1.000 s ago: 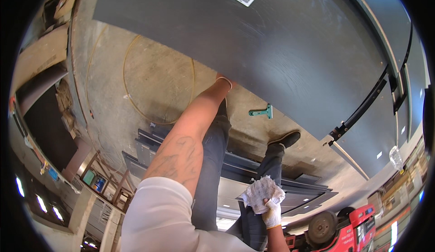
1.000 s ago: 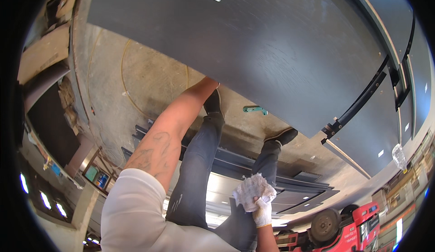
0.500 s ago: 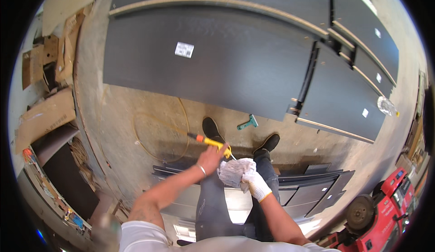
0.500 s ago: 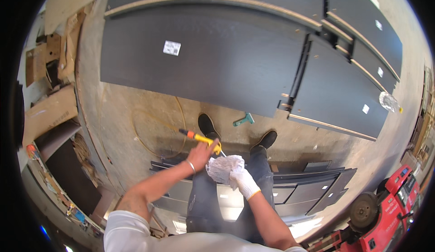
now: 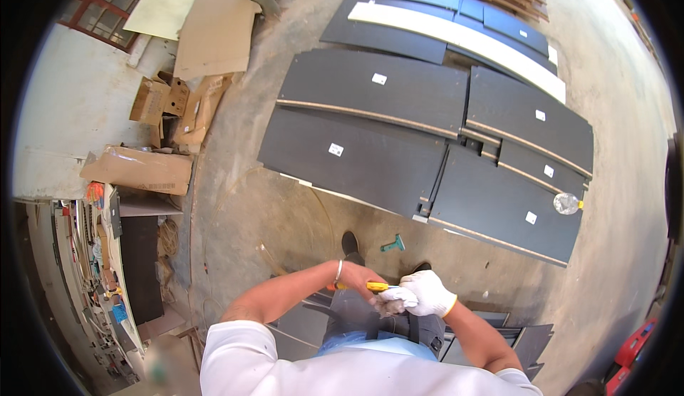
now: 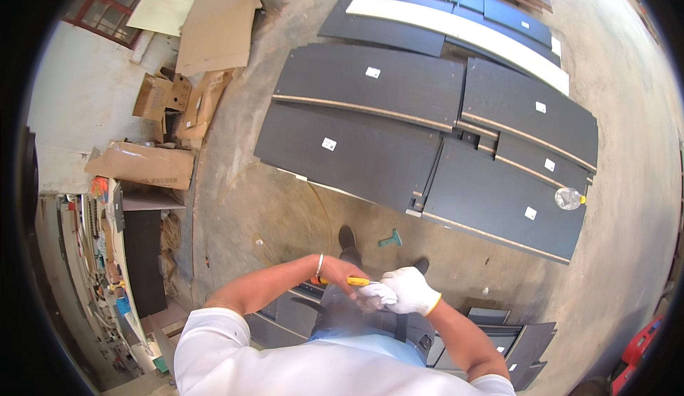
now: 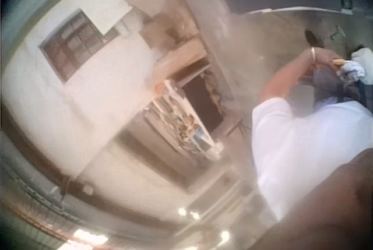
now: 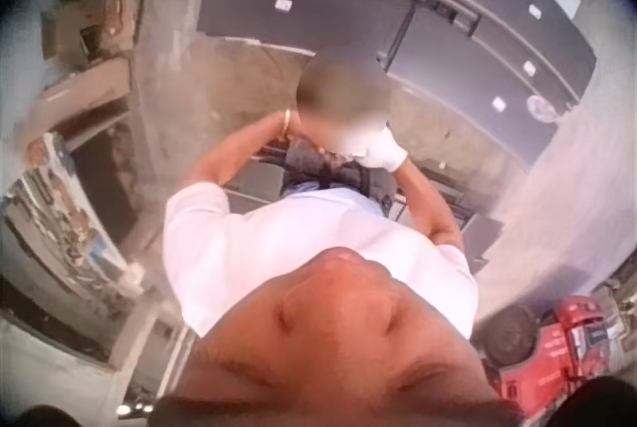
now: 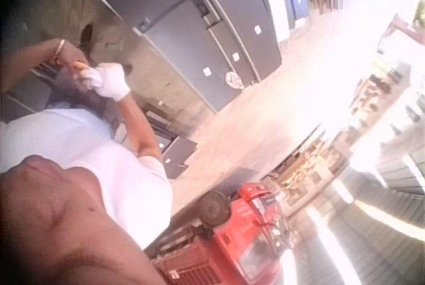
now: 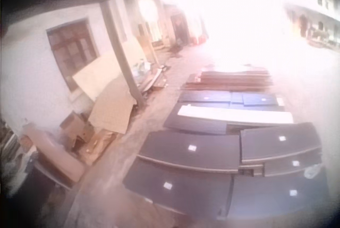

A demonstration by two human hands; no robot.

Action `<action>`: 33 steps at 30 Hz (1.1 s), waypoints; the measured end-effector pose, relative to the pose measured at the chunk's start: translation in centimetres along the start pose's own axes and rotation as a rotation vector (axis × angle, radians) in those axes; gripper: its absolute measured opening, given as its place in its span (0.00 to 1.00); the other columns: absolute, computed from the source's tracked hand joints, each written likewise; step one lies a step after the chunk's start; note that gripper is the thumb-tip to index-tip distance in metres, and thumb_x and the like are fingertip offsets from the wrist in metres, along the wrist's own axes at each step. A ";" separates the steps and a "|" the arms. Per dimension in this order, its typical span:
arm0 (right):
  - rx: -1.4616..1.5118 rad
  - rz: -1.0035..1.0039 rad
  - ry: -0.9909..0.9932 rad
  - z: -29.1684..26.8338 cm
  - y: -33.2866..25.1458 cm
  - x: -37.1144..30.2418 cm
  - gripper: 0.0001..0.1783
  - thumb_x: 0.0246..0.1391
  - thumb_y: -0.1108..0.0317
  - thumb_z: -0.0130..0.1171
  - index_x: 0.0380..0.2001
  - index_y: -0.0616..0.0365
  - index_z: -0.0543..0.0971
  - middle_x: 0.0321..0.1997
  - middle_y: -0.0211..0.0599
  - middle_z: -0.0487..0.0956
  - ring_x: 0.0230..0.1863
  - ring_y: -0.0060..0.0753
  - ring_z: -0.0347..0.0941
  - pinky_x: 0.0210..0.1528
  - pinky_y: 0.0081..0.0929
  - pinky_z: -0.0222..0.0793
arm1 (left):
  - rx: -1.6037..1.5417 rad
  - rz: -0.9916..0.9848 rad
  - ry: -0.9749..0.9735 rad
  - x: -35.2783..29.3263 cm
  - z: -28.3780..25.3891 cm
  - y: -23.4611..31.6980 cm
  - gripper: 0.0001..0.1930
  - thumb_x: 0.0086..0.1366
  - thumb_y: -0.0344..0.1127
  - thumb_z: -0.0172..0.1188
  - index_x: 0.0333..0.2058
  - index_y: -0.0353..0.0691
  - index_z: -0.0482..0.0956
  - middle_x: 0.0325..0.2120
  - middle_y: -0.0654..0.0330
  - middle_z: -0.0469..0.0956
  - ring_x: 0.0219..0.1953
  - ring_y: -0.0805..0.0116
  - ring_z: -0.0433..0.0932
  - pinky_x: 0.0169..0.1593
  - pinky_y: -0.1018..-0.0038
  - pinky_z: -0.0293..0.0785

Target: The person wipes the surface of several dark rectangular panels with a white cloth, then uses a yellow-handled tool to scrape or pry along seams and edges. The person handles the panels one at a time, repositioning them as needed.

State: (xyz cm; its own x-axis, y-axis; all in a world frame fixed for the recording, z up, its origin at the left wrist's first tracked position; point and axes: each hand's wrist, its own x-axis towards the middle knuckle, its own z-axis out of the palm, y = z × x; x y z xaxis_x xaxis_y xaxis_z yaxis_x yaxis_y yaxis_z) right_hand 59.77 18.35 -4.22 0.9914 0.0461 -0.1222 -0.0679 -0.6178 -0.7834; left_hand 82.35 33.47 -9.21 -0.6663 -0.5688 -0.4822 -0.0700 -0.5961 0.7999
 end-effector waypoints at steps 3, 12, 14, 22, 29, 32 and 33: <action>-0.111 -0.017 -0.037 -4.0 0.5 -1.4 0.09 0.39 0.55 0.67 0.22 0.46 0.81 0.27 0.36 0.82 0.33 0.48 0.82 0.38 0.43 0.76 | -0.088 0.036 0.014 1.1 2.8 2.5 0.23 0.63 0.47 0.71 0.52 0.39 0.81 0.46 0.56 0.87 0.49 0.61 0.84 0.54 0.64 0.76; 0.809 0.539 0.907 -6.2 6.5 -4.6 0.16 0.64 0.66 0.55 0.51 0.61 0.81 0.53 0.39 0.83 0.56 0.36 0.81 0.60 0.34 0.77 | 0.267 -0.736 1.155 3.6 -9.4 -8.8 0.24 0.65 0.57 0.64 0.48 0.44 0.86 0.49 0.48 0.86 0.52 0.47 0.84 0.55 0.52 0.79; 0.608 0.700 0.953 -5.4 6.4 -5.2 0.17 0.64 0.71 0.53 0.53 0.60 0.79 0.53 0.40 0.83 0.55 0.36 0.81 0.60 0.34 0.77 | 0.160 -0.865 1.195 1.7 -13.2 -12.5 0.23 0.65 0.55 0.64 0.48 0.44 0.87 0.49 0.48 0.86 0.51 0.46 0.85 0.54 0.53 0.80; 0.443 0.961 0.717 -0.5 1.9 0.6 0.20 0.55 0.76 0.51 0.49 0.61 0.83 0.48 0.37 0.86 0.51 0.30 0.81 0.56 0.29 0.75 | -0.027 -1.087 1.582 -20.7 -24.5 -20.8 0.16 0.71 0.42 0.59 0.47 0.39 0.88 0.46 0.47 0.86 0.50 0.47 0.86 0.50 0.55 0.82; 0.250 1.079 0.733 -1.7 -1.3 6.3 0.18 0.54 0.74 0.54 0.47 0.63 0.84 0.41 0.44 0.87 0.41 0.36 0.84 0.47 0.32 0.76 | 0.103 -0.901 1.351 -15.8 -31.4 -12.1 0.17 0.68 0.39 0.62 0.52 0.41 0.86 0.53 0.47 0.84 0.56 0.45 0.82 0.57 0.57 0.81; 0.243 1.111 0.821 -2.4 -2.1 6.8 0.17 0.55 0.72 0.55 0.46 0.63 0.85 0.39 0.46 0.88 0.41 0.39 0.84 0.47 0.33 0.77 | 0.167 -0.750 1.386 -11.0 -34.2 -5.2 0.18 0.65 0.41 0.63 0.49 0.38 0.86 0.50 0.44 0.85 0.54 0.44 0.83 0.57 0.54 0.80; 0.195 1.123 0.837 -2.5 -2.3 6.7 0.17 0.56 0.71 0.56 0.46 0.63 0.85 0.39 0.47 0.88 0.41 0.40 0.84 0.47 0.34 0.77 | 0.174 -0.713 1.374 -9.7 -35.3 -2.8 0.18 0.65 0.41 0.62 0.49 0.38 0.86 0.50 0.45 0.85 0.54 0.44 0.83 0.57 0.54 0.80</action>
State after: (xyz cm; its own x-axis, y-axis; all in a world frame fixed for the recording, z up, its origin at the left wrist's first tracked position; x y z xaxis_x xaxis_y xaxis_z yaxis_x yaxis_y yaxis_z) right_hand 66.80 18.16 -1.73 0.1675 -0.9056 -0.3896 -0.7992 0.1066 -0.5915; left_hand 115.22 20.63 -19.41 0.7005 -0.3275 -0.6340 -0.2111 -0.9438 0.2543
